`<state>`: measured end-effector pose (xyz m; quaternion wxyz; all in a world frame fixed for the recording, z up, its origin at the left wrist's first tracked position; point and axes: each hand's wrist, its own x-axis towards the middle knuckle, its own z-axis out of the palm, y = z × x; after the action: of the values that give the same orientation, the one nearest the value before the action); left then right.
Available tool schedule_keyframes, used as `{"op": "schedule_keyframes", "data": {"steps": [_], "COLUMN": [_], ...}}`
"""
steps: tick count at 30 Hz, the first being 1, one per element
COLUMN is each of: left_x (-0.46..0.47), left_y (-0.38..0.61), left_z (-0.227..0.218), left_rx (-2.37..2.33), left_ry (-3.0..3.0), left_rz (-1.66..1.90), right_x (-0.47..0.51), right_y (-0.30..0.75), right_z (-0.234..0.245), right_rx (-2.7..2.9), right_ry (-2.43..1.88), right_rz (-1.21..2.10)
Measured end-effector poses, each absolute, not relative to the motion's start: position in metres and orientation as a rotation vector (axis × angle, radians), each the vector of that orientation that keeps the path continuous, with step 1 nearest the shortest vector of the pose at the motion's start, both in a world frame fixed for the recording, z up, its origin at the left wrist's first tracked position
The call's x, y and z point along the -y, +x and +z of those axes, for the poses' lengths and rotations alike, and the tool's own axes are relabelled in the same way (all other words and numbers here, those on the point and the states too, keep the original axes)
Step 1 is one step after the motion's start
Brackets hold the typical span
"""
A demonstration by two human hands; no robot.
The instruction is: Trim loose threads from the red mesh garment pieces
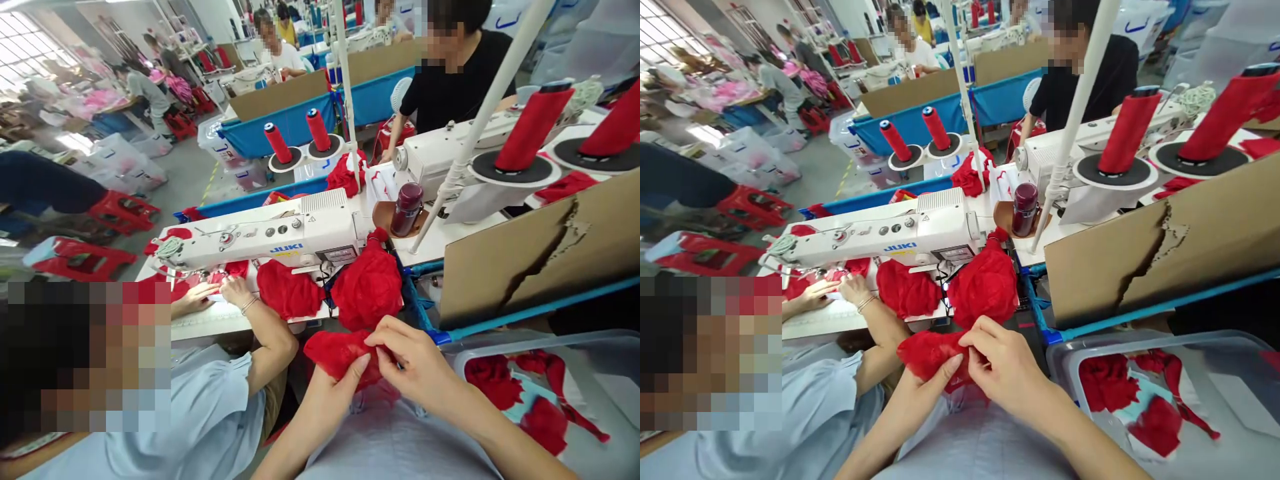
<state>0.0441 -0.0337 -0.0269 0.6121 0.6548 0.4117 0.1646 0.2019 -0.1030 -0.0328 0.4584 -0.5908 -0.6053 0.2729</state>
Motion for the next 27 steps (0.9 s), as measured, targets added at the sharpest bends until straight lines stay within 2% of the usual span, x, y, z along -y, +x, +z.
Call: {"op": "schedule_keyframes", "data": {"steps": [5,9,15,22,27], "left_x": [0.032,0.035,0.033,-0.108,-0.163], "left_y": [0.036,0.030,0.019,0.007,-0.002], "left_z": [-0.025,-0.027,-0.021,-0.009,-0.024], "left_rx": [-0.986,-1.089,-1.305,-1.613,-1.731], "left_ry": [1.465,1.336,1.330,1.520,1.498], "left_rz": [0.427,0.518,0.681,1.028,1.102], "right_x": [0.101,0.065,-0.051,-0.103,-0.077], "right_y": [0.200,0.228,0.287,0.310,0.296], "right_z": [-0.030,-0.036,-0.074,-0.107,-0.109], "right_rx": [1.507,1.394,0.997,0.781,0.738], "right_ry": [-1.436,-1.862,-2.375,-2.483,-2.286], "right_rz": [0.747,0.732,0.625,0.714,0.452]}}
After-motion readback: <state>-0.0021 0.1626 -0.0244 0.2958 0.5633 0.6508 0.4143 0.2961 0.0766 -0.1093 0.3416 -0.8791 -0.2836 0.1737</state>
